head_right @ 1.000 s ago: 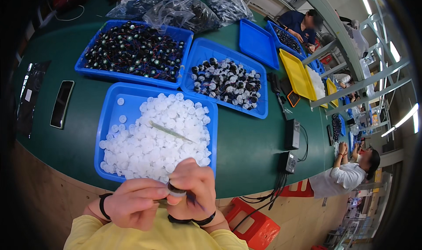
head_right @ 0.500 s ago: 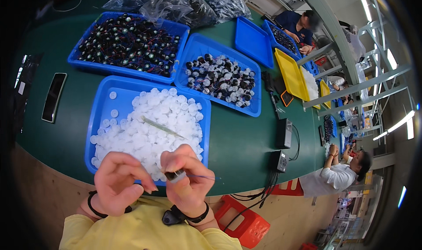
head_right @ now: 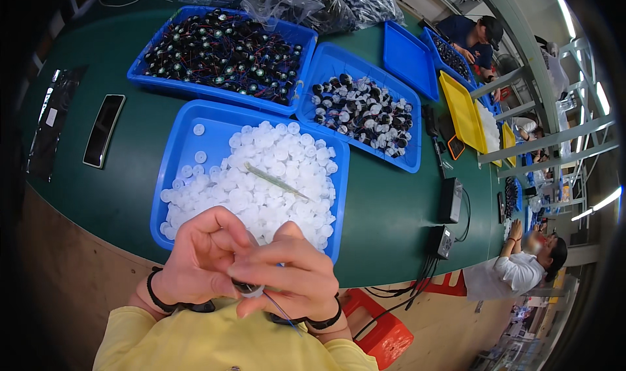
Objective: Assembling small plastic components using a metal prying tool on a workbench.
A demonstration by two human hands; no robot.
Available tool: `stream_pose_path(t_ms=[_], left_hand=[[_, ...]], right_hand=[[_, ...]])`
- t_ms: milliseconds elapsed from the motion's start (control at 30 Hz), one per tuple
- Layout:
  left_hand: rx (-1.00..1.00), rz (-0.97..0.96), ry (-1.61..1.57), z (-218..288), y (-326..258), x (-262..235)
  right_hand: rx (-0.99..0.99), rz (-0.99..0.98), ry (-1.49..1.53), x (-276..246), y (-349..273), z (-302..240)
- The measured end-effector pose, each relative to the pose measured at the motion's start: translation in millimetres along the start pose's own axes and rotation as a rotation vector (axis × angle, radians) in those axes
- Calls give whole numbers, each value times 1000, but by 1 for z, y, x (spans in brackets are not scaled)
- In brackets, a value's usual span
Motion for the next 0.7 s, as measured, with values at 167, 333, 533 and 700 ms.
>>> stream_pose_path(t_ms=[167, 333, 533, 700], left_hand=[[-69, 11, 56, 0, -1, -2], [-112, 70, 21, 4, -1, 4], [-99, 92, 45, 4, -3, 12], [-116, 83, 149, -4, -1, 1]], right_hand=[[87, -86, 2, 2, 1, -2], [114, 30, 14, 1, -6, -3], [76, -23, -189, -4, -3, -1], [-16, -195, -449, -6, 6, -8]])
Point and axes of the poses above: each hand's wrist, its own y-axis towards the middle knuckle, its own x-axis out of the palm, z = x × y, the point moved 4 cm from there along y, towards the middle knuckle, and after that the axes turned 10 degrees about -z, right-handed, at the moved point
